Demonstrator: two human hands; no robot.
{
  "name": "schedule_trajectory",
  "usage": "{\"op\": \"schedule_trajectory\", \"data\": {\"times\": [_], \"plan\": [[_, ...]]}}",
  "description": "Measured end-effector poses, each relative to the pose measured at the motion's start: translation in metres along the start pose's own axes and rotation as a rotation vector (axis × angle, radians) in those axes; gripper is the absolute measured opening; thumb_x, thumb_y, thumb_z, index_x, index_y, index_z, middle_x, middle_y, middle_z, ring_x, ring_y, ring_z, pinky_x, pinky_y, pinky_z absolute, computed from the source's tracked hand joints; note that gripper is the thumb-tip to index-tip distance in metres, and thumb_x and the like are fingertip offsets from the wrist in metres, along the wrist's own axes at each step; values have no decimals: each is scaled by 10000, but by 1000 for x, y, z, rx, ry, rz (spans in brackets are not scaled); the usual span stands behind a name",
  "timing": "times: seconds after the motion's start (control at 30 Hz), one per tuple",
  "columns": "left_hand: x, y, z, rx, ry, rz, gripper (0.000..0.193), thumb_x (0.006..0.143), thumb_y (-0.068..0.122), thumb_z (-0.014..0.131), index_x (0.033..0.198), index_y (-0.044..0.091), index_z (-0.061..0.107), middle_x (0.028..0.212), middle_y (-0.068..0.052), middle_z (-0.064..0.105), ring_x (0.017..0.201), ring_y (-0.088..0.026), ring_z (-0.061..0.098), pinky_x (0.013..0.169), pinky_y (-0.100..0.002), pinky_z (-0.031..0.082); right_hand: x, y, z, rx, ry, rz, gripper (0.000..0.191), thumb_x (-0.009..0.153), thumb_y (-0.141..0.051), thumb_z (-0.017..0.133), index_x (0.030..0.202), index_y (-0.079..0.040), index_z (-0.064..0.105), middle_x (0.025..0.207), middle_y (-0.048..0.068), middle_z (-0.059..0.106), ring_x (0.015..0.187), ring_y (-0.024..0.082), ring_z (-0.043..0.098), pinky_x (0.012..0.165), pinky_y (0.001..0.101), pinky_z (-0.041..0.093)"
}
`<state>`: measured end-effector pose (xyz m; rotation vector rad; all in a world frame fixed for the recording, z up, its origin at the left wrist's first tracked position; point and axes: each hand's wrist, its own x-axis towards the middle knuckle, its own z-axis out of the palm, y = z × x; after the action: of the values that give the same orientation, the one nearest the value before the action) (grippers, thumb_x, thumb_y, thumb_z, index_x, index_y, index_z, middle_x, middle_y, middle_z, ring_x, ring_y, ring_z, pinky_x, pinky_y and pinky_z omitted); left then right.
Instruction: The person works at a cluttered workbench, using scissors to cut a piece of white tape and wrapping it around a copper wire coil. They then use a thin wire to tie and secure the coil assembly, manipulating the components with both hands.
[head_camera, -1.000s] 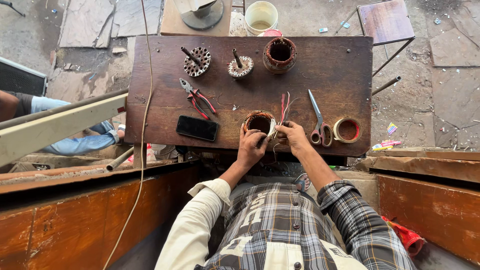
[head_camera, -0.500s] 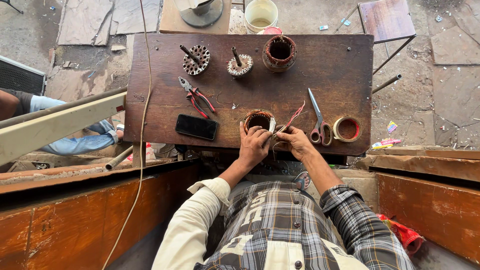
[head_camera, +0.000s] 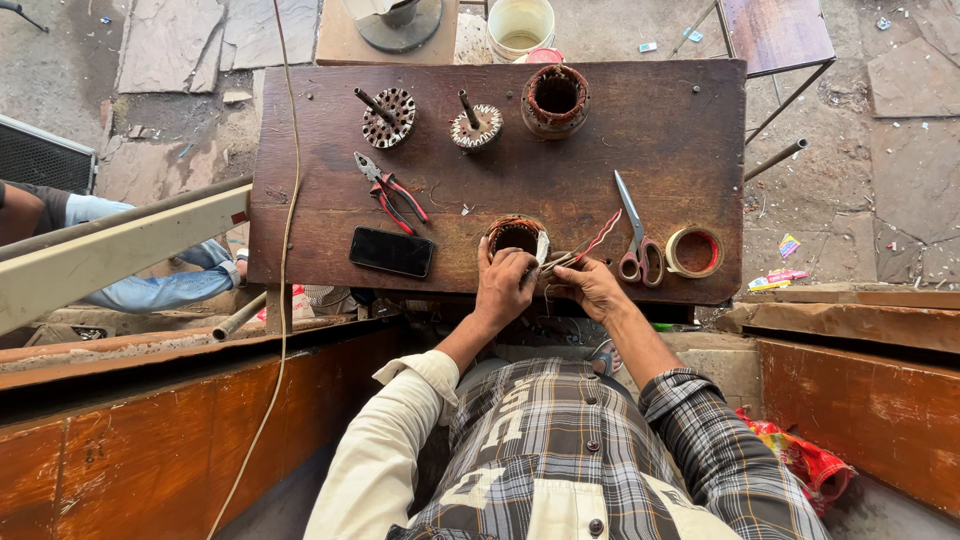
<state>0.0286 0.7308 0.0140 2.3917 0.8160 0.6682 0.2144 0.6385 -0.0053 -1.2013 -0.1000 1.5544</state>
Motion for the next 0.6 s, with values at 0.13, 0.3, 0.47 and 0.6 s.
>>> {"op": "schedule_trajectory", "data": {"times": [0.13,0.3,0.47,0.6], "plan": [[-2,-1,4,-6,26,-27,129,915,169,716,1017,96,688,1005,-58,711,1159,-245,643,1239,-660,115,1,4,1,35,18,-5,200,909,-52,732,1097,-7,683,990,133,759,888,239,758,780,382,654],[-2,0,5,-24,40,-36,143,905,165,724,1019,85,692,995,-59,718,1150,-246,649,1239,-648,122,3,3,3,56,51,-23,185,931,-76,723,1099,-10,684,983,113,749,871,234,750,759,395,655],[-4,1,2,-41,54,-28,129,902,162,739,1014,107,708,1017,-29,727,1153,-234,649,1240,-651,138,2,0,5,80,39,-32,204,909,-70,724,1107,-29,696,978,107,750,865,223,752,783,406,665],[-7,1,-3,-106,75,-3,109,926,170,734,1028,135,718,1076,-4,735,1184,-223,635,1230,-657,140,3,-1,3,43,30,-40,174,923,-68,730,1082,-8,695,977,125,755,877,240,759,792,416,669]]}}
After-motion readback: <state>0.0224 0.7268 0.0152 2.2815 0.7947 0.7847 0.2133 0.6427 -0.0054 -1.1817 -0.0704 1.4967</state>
